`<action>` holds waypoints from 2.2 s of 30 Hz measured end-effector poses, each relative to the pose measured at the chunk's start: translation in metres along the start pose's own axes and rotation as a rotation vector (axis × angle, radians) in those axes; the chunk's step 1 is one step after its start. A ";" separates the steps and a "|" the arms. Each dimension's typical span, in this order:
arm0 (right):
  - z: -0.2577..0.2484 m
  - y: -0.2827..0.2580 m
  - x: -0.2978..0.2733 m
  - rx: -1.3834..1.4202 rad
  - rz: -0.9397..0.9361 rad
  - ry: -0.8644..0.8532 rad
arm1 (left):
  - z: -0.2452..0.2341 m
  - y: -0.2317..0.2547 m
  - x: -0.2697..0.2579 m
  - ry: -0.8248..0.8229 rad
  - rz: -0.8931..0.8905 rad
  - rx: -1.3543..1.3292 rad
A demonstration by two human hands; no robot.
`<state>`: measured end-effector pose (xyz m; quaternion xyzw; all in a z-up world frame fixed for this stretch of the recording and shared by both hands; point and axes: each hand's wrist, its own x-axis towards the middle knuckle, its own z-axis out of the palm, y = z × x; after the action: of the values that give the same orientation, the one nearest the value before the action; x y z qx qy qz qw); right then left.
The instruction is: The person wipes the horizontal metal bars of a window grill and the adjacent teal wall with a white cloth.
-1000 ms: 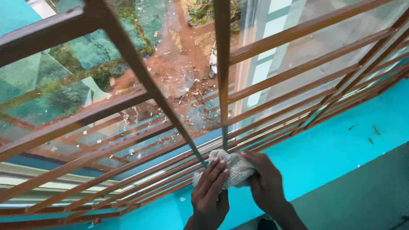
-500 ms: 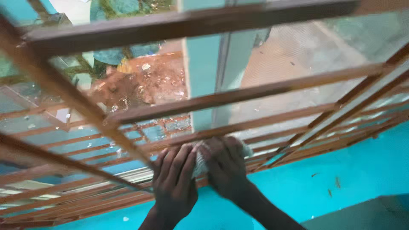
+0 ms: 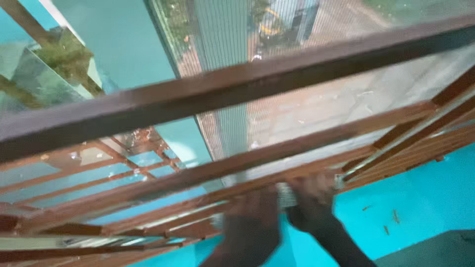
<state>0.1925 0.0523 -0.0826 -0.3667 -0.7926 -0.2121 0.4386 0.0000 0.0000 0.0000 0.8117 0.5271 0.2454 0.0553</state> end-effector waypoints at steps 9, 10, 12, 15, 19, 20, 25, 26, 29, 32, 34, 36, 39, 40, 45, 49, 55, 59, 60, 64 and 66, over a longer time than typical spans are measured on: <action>-0.023 -0.019 0.044 0.028 0.218 -0.064 | -0.028 0.011 0.034 0.103 0.254 -0.008; -0.024 -0.028 0.049 0.029 0.232 -0.088 | -0.030 0.005 0.028 0.068 0.242 0.003; -0.015 -0.051 0.057 -0.124 0.304 -0.355 | -0.034 -0.014 0.014 0.002 0.229 0.028; -0.008 -0.082 0.069 -0.042 0.279 -0.399 | -0.042 -0.044 -0.020 0.032 0.087 0.090; 0.007 -0.148 0.098 0.305 0.127 -0.228 | -0.064 -0.089 -0.063 0.029 -0.094 0.251; 0.006 -0.152 0.105 0.322 0.097 -0.250 | -0.069 -0.093 -0.070 0.068 -0.089 0.284; -0.005 -0.140 0.113 0.389 0.008 -0.274 | -0.072 -0.085 -0.067 0.039 -0.168 0.277; -0.006 -0.132 0.113 0.408 0.010 -0.310 | -0.069 -0.080 -0.063 0.064 -0.169 0.291; -0.011 -0.107 0.100 0.423 0.006 -0.328 | -0.055 -0.066 -0.051 -0.028 -0.219 0.285; -0.016 -0.072 0.085 0.355 -0.029 -0.204 | -0.042 -0.045 -0.027 -0.009 -0.147 0.173; -0.021 -0.040 0.068 0.303 0.024 -0.239 | -0.028 -0.023 -0.009 0.010 -0.092 0.107; -0.031 -0.008 0.054 0.198 0.012 -0.235 | -0.013 0.000 0.013 -0.006 -0.052 0.049; -0.043 0.012 0.052 0.154 0.054 -0.299 | -0.008 0.018 0.032 -0.025 0.019 -0.031; -0.046 0.010 0.054 0.156 0.100 -0.340 | -0.010 0.019 0.033 -0.030 0.042 -0.049; -0.040 -0.029 0.070 0.081 0.155 -0.261 | -0.023 0.002 0.018 0.016 0.090 -0.046; -0.027 -0.075 0.078 0.078 0.188 -0.272 | -0.038 -0.027 -0.014 -0.041 -0.014 0.045; -0.002 -0.155 0.112 0.315 0.097 -0.238 | -0.082 -0.088 -0.072 -0.043 -0.088 0.175; -0.004 -0.153 0.116 0.362 0.070 -0.260 | -0.079 -0.096 -0.077 -0.127 -0.169 0.197; -0.004 -0.148 0.116 0.377 0.045 -0.263 | -0.077 -0.094 -0.076 -0.149 -0.239 0.214; -0.012 -0.116 0.097 0.361 -0.012 -0.226 | -0.058 -0.070 -0.059 -0.123 -0.280 0.288; -0.020 -0.086 0.082 0.322 -0.018 -0.204 | -0.049 -0.050 -0.037 0.016 -0.149 0.262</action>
<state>0.1087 0.0162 -0.0035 -0.3045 -0.8599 -0.0482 0.4069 -0.0754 -0.0188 0.0127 0.7688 0.6137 0.1759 -0.0373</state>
